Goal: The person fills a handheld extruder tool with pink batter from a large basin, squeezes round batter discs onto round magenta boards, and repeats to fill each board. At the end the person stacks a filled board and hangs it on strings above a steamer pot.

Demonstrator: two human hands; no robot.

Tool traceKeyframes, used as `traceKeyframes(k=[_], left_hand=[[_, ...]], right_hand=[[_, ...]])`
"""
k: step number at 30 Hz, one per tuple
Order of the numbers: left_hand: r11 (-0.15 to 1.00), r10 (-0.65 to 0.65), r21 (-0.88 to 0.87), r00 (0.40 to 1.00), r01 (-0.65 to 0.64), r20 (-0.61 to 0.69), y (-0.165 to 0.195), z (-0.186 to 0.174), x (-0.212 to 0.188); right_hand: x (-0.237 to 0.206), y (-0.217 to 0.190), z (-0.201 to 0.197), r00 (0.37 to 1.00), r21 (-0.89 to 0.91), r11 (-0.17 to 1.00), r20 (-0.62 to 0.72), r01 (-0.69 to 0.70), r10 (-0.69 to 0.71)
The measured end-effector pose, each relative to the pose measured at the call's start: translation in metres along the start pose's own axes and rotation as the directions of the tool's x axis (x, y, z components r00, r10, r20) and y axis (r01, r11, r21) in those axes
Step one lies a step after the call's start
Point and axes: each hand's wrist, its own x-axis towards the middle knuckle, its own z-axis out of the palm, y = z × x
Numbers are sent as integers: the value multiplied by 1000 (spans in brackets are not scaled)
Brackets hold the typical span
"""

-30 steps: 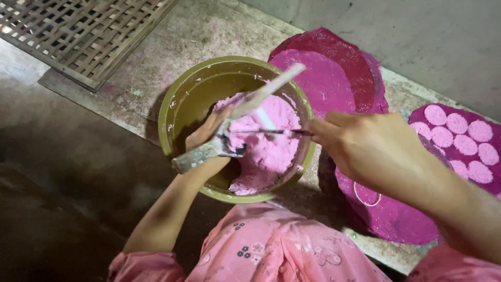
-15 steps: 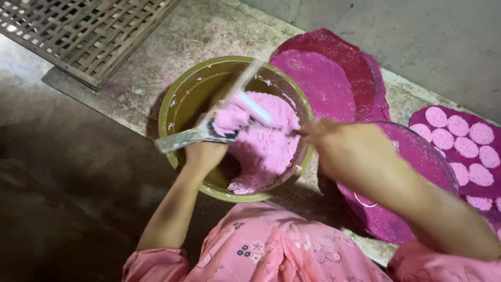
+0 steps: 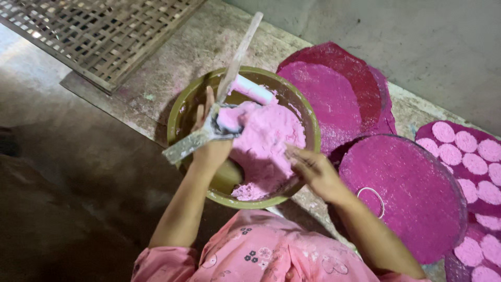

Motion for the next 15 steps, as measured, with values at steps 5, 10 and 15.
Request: traceKeyframes(k=[5, 10, 15], left_hand=[[996, -53, 75, 982, 40, 180, 7, 23, -3], [960, 149, 231, 987, -158, 58, -10, 24, 7], [969, -111, 246, 848, -24, 518, -8, 6, 5]], right_hand=[[17, 0, 15, 987, -167, 985, -149, 36, -62], [2, -33, 9, 999, -238, 971, -21, 32, -38], [26, -95, -67, 924, -613, 772, 173, -170, 341]])
